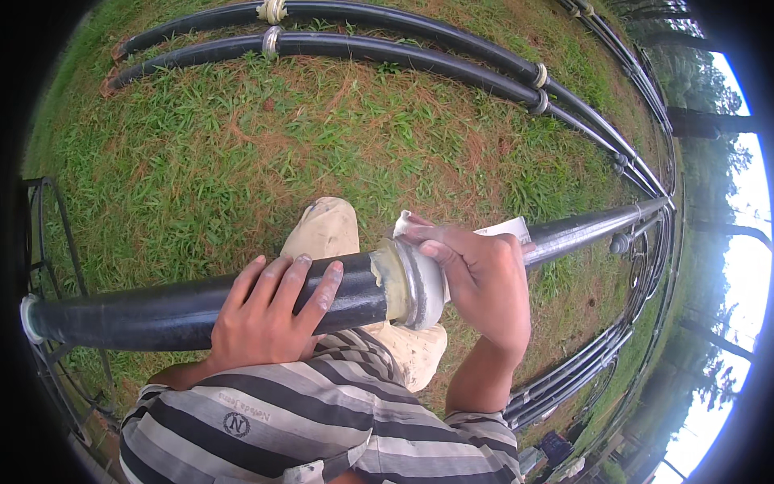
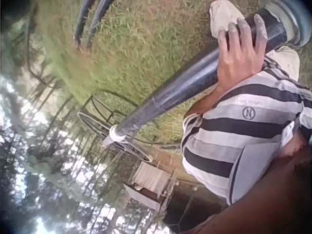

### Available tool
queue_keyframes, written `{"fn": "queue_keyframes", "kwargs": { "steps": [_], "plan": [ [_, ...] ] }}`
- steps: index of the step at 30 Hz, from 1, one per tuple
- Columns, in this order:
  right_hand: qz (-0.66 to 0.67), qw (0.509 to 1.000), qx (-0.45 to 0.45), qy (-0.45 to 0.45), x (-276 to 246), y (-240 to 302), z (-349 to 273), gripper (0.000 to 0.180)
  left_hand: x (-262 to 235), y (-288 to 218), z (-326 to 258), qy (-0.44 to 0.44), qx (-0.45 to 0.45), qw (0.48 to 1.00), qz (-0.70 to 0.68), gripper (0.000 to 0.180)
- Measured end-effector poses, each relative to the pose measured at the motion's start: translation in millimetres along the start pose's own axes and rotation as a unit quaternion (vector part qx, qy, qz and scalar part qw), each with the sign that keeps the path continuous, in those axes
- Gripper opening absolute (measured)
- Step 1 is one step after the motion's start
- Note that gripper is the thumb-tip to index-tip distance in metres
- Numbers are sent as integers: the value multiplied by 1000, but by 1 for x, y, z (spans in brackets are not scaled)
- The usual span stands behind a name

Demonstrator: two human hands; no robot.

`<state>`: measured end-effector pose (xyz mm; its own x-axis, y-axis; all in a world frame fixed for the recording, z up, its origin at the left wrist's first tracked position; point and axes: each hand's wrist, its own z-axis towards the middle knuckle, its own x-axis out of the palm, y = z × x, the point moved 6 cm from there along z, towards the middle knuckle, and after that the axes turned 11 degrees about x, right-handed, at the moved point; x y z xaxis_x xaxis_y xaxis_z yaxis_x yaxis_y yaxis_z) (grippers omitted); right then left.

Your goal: The person sands the joint of a black pipe using sandpaper, first wiping it with a cloth and then repeatedly rubbing the sanding paper around the diameter of the joint.

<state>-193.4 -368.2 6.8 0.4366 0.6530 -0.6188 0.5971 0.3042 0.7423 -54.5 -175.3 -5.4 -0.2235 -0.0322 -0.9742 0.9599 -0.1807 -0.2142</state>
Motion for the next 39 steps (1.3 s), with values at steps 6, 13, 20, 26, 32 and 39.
{"fn": "queue_keyframes", "kwargs": {
  "steps": [6, 13, 20, 26, 32, 39],
  "plan": [
    [0, 1000, 4, 10, 1, -1, 12, 19, -3, 0, -1, -18, 13, 999, 34, 48],
    [2, 997, 49, 58, 3, -14, 25, 20, 1, -1, -3, -42, 8, 999, 24, 51],
    [-49, 988, 78, 124, 14, -15, 44, 18, 1, 3, -1, -61, 2, 998, 22, 50],
    [-10, 985, 34, 167, 20, -20, 57, 18, 0, 0, -1, -38, 24, 997, 61, 43],
    [-43, 981, 28, 187, 20, -20, 59, 22, 0, 1, 0, -52, 6, 998, 35, 44],
    [-66, 965, -88, 237, 17, 12, 55, 22, 0, 3, 3, -61, 6, 997, 44, 45]
  ]
}}
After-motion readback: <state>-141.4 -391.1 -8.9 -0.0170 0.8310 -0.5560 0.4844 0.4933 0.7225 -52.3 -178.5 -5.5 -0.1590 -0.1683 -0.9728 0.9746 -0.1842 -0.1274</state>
